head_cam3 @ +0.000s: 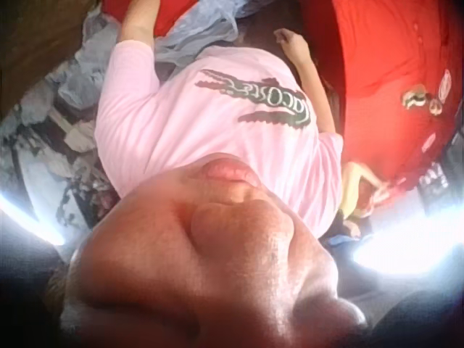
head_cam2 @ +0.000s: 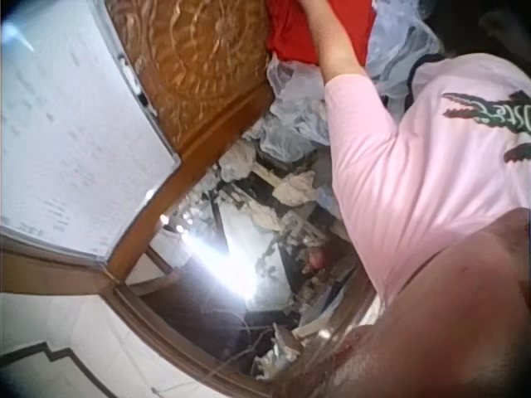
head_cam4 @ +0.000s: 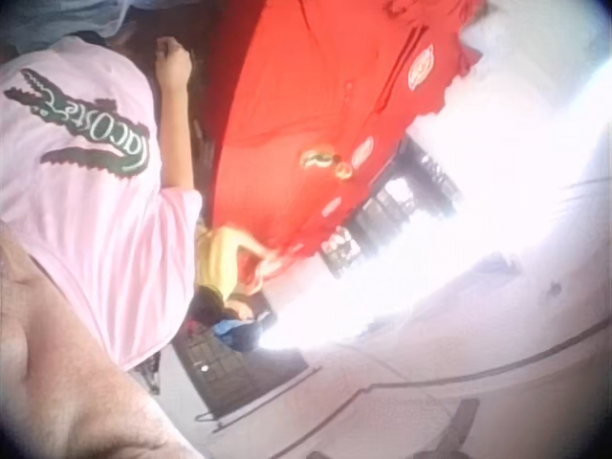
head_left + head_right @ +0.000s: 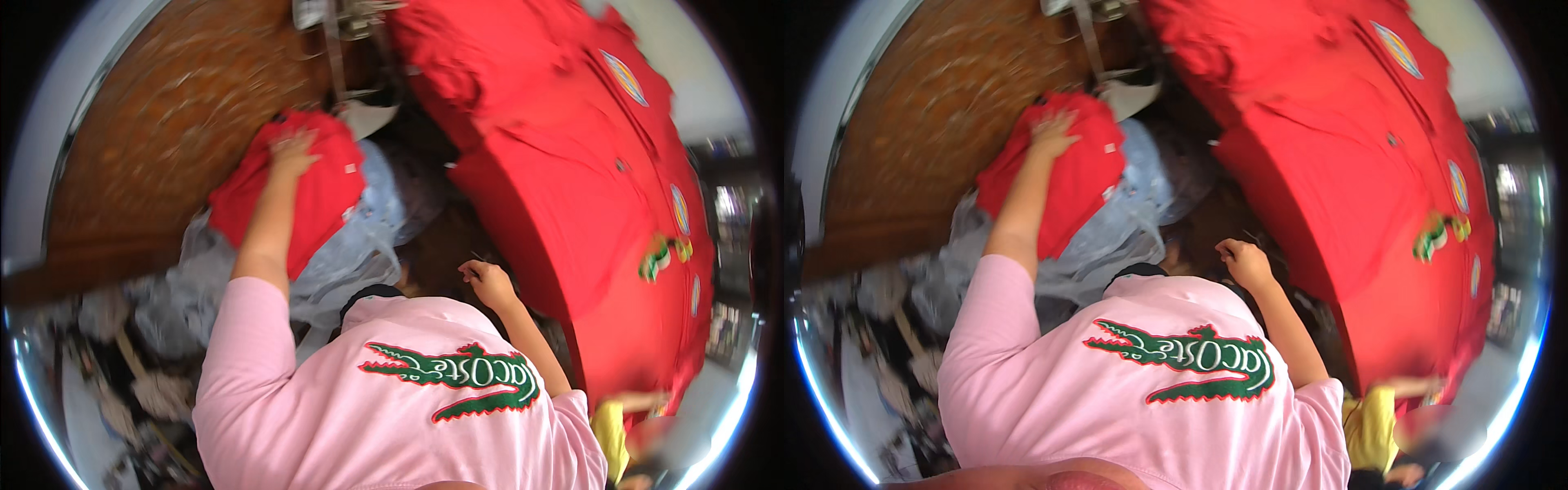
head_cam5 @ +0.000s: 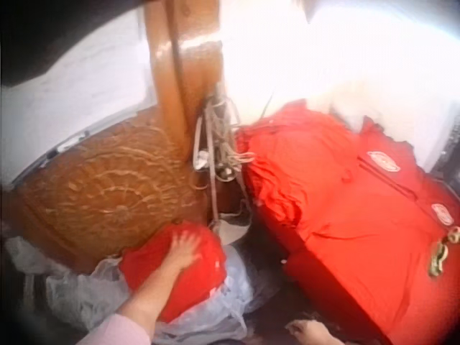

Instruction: The person picks up red t-shirts from a stack, spreads them out on a table to look at the fabric, and trims loose threads using small snips before folding them back into a pile.

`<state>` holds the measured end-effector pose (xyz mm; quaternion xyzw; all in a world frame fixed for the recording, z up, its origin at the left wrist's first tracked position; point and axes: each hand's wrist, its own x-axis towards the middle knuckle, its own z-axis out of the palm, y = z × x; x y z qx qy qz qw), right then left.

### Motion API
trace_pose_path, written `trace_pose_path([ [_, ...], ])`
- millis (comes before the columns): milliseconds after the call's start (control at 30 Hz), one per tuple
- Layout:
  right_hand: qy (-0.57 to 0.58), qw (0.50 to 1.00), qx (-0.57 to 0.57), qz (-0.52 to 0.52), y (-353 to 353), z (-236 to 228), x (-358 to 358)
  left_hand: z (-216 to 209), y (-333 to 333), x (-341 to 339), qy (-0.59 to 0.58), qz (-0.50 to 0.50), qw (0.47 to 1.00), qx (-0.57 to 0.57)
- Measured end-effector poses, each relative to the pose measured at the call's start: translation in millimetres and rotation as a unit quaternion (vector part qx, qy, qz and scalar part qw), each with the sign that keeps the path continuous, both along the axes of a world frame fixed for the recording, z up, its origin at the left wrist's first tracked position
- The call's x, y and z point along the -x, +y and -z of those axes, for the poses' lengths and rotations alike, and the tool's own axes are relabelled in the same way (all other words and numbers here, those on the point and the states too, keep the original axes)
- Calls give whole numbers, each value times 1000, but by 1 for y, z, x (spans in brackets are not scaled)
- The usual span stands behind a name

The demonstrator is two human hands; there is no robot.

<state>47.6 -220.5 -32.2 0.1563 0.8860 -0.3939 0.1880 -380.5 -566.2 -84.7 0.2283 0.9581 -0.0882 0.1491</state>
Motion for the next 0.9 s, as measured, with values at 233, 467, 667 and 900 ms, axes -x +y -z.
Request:
trace_pose_path([
  [233,34,954,-69,289,85,-43,-91,15,66,48,-50,-12,986,159],
  [467,157,783,-185,573,189,-17,-204,-27,275,-100,-264,9,894,-362],
  [667,186,730,-250,609,259,11,-216,-34,426,-127,112,100,890,-430],
  [900,66,790,-169,586,310,2,-174,-23,511,-88,-35,43,881,-469],
])
